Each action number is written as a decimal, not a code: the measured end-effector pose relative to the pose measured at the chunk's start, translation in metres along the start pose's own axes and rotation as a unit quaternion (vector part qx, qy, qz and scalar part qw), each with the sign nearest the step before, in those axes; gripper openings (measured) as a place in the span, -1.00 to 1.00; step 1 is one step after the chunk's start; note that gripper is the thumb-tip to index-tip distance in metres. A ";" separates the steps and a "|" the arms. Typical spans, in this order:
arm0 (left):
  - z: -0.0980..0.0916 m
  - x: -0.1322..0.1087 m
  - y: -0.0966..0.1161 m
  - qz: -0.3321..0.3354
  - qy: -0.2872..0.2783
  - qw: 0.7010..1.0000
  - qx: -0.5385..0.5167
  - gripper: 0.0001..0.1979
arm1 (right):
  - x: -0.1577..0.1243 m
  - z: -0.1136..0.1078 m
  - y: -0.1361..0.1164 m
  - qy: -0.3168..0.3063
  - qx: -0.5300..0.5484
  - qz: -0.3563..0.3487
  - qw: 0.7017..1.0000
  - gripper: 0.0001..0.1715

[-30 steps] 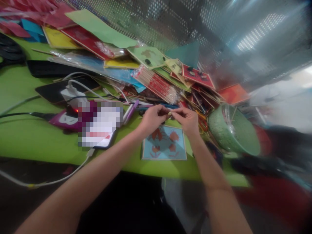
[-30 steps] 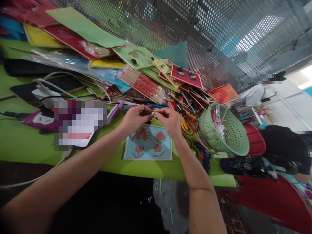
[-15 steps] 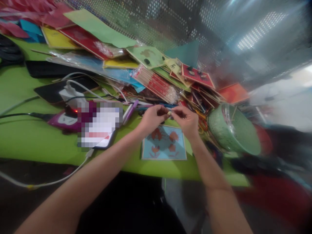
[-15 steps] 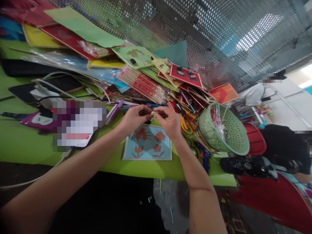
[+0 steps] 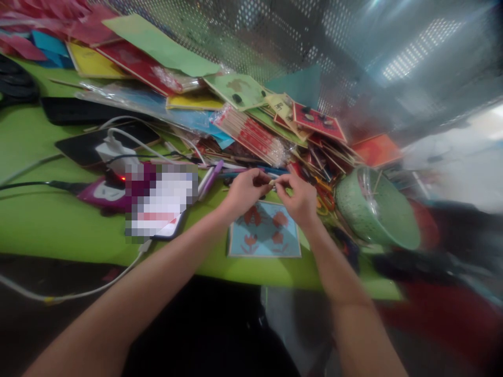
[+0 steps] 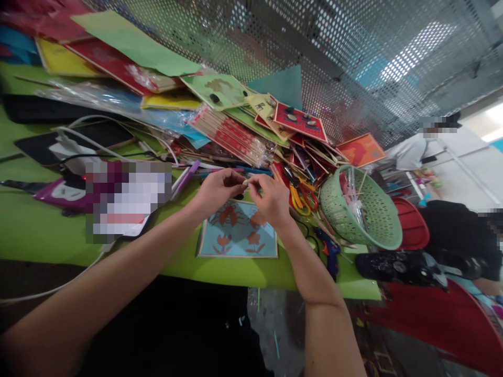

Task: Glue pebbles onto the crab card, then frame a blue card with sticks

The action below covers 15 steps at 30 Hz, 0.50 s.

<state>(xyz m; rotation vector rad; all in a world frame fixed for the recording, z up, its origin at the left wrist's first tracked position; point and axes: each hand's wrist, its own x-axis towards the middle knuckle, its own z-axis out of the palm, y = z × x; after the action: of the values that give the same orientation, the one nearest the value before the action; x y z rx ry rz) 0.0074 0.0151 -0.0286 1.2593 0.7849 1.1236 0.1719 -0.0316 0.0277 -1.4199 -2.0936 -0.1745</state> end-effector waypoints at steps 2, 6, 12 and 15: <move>0.000 0.000 0.001 0.004 0.001 1.000 0.009 -0.79 | 0.000 0.001 0.001 0.001 0.017 0.012 1.000 -0.85; 0.000 -0.001 0.002 0.015 0.005 1.000 0.027 -0.84 | 0.000 0.003 0.002 -0.005 0.042 0.033 0.999 -0.87; -0.001 -0.001 0.001 0.021 0.008 0.999 0.045 -0.84 | 0.001 0.002 0.001 -0.002 0.065 0.036 0.997 -0.88; -0.001 -0.001 0.002 0.022 0.003 0.998 0.055 -0.85 | 0.001 0.002 0.001 -0.001 0.066 0.040 0.997 -0.86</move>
<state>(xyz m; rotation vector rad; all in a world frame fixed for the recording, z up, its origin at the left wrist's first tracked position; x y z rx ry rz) 0.0055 0.0146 -0.0266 1.3711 0.8365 1.1316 0.1715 -0.0296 0.0266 -1.4217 -2.0083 -0.0031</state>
